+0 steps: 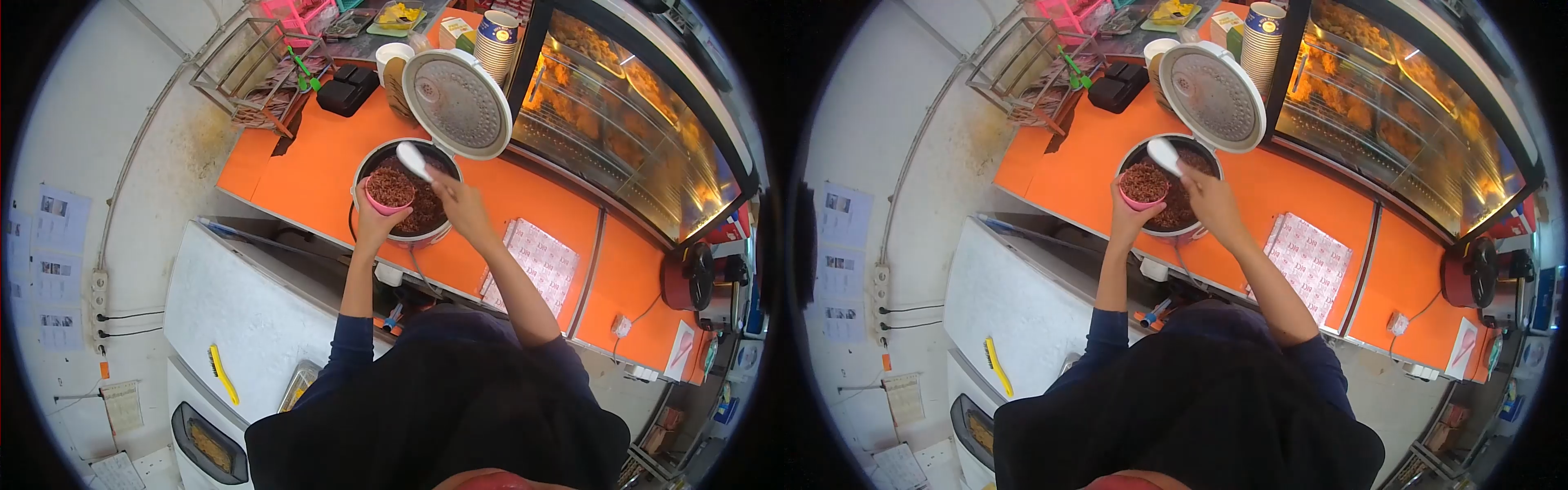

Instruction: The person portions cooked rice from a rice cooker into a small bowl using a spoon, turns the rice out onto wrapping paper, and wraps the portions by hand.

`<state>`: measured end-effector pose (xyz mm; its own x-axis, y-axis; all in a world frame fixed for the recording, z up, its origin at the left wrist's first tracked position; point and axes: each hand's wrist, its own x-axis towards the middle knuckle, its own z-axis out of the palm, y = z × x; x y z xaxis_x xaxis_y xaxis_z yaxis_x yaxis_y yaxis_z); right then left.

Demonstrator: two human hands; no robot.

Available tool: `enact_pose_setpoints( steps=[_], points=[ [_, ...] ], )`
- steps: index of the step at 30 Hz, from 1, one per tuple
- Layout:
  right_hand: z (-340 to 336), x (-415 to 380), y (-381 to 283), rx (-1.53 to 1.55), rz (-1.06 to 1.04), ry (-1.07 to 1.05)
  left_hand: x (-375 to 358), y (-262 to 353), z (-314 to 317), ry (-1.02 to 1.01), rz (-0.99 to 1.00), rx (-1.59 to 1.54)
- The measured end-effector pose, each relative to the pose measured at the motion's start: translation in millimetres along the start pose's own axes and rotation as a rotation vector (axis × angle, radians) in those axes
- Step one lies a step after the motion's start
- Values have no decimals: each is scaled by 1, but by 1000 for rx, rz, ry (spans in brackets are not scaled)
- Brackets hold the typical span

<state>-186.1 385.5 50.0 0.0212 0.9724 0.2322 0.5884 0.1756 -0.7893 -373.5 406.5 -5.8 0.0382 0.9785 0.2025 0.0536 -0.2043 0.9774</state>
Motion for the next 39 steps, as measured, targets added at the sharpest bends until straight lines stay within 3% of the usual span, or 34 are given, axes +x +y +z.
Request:
enact_pose_setpoints(
  steps=[2, 4, 8, 10, 12, 14, 15, 21, 23, 24, 26, 28, 31, 34, 37, 39],
  points=[
    [6, -14, -9, 125, -4, -47, 1, 9, 5, -5, -10, 112],
    [-6, -28, -46, -290, 42, -266, 1, 15, 7, -41, -4, 151],
    [-24, -5, -14, -227, -71, -407, 0, 3, 6, -124, -95, 96],
    [-24, 9, -4, -166, -161, -284, 6, 2, 8, -183, -203, -44],
    [-25, 8, -6, -114, -261, -189, 16, -2, 4, -205, -186, -3],
    [-24, -4, -26, -468, -178, -312, 25, 17, -2, -383, -352, -214],
    [-23, 0, -18, -467, -179, -309, 24, 14, -5, -307, -304, -188],
    [-25, 23, 11, -518, -115, -220, 27, 14, -10, -291, -328, -160],
    [-19, 17, -5, -126, -79, -271, 29, 10, -10, -273, -325, -158],
    [-12, 13, -8, -123, -78, -273, 30, 12, -10, -297, -313, -111],
    [2, 5, -7, -339, -145, -222, 27, 16, -14, -332, -309, -57],
    [7, 15, 14, -435, -152, -175, 27, 20, -15, -339, -444, -192],
    [2, 24, 29, -634, -100, -170, 22, 16, -15, -317, -363, -174],
    [-2, 19, 13, -422, -104, -34, 28, 5, -18, -289, -282, -98],
    [2, 5, -14, -542, -238, -66, 29, 8, -16, -305, -248, -68],
    [15, 8, 6, -581, -219, -4, 29, 12, -13, -345, -240, -66]
  ],
)
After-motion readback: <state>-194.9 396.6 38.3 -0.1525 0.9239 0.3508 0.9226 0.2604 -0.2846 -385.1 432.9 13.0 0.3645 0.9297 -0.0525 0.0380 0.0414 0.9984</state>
